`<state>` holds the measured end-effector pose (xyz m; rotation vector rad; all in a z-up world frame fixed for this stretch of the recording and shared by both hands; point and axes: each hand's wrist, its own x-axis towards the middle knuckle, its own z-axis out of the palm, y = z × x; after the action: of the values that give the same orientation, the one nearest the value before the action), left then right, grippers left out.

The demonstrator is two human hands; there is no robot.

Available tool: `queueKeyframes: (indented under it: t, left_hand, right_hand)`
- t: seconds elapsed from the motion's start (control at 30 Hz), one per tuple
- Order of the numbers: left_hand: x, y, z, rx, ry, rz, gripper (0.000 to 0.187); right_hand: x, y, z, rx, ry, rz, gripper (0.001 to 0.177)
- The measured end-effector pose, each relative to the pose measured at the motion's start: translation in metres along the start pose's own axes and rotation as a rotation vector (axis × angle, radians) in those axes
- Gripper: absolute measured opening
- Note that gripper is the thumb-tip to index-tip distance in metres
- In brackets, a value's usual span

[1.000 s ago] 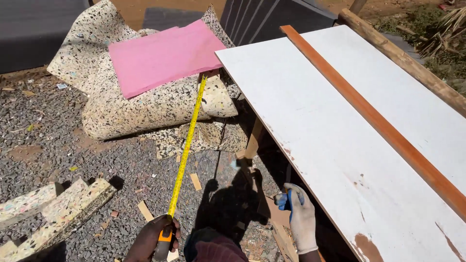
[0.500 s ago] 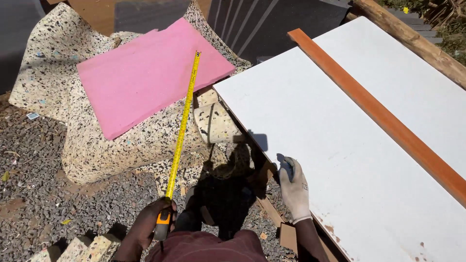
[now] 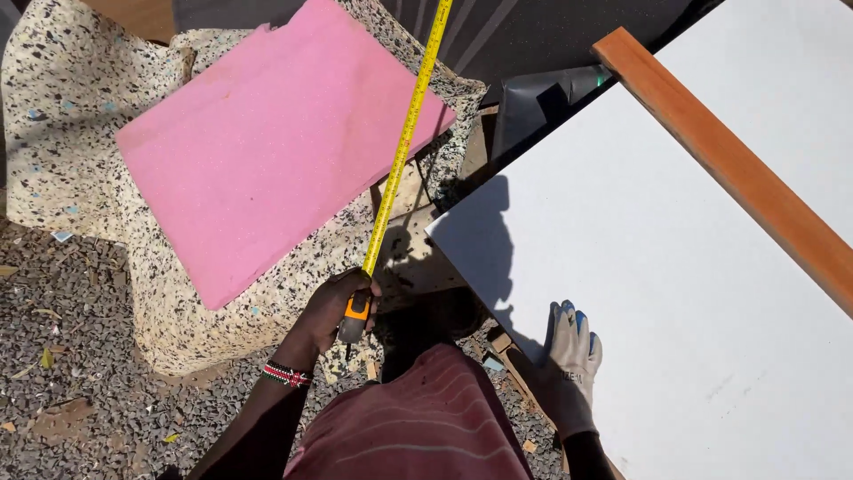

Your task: Measuring a large board with a tape measure, setting up a guide rail with clamps, and cutting the board with a circular saw.

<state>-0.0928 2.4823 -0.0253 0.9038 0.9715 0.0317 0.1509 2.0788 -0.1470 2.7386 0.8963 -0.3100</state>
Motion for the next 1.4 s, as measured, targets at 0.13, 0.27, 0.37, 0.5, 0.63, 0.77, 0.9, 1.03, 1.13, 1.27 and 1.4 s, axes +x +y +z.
queueKeyframes:
  t: [0.13,0.27,0.37,0.5,0.63,0.77,0.9,1.03,1.13,1.27,1.4]
  left_hand:
    - [0.060,0.023,-0.001,0.039,0.043,-0.002,0.026]
    - [0.133,0.050,-0.014,0.146,-0.020,0.052,0.031]
    - [0.171,0.061,-0.024,0.193,-0.035,0.026,0.030]
    - [0.218,0.097,-0.010,0.306,-0.167,0.055,0.036]
    - [0.234,0.153,0.027,0.335,-0.203,0.011,0.030]
    - [0.237,0.197,0.049,0.391,-0.194,-0.013,0.038]
    - [0.237,0.215,0.032,0.434,-0.199,0.055,0.042]
    - [0.244,0.211,0.019,0.473,-0.130,0.038,0.042]
    - [0.255,0.222,0.037,0.519,-0.179,0.105,0.034]
    - [0.234,0.264,0.094,0.601,-0.149,0.000,0.027]
    - [0.209,0.317,0.093,0.583,-0.184,-0.022,0.037]
  right_hand:
    - [0.011,-0.021,-0.075,0.327,0.133,-0.054,0.129]
    - [0.026,-0.023,-0.049,0.283,0.609,-0.150,0.120]
    - [0.012,-0.027,-0.063,0.359,0.646,-0.154,0.095]
    - [0.015,-0.021,-0.055,0.522,0.574,-0.075,0.083]
    - [0.020,-0.026,-0.055,0.566,0.651,0.013,0.072]
    - [0.026,-0.034,-0.068,0.476,0.645,0.079,0.058]
    - [0.016,-0.040,-0.037,0.361,0.634,0.117,0.057]
    - [0.007,-0.047,-0.025,0.388,0.609,0.143,0.059]
    - [0.014,-0.065,-0.011,0.407,0.605,0.271,0.068]
    - [0.029,-0.079,-0.045,0.358,0.605,0.288,0.072]
    - [0.036,-0.078,-0.058,0.303,0.537,0.205,0.075]
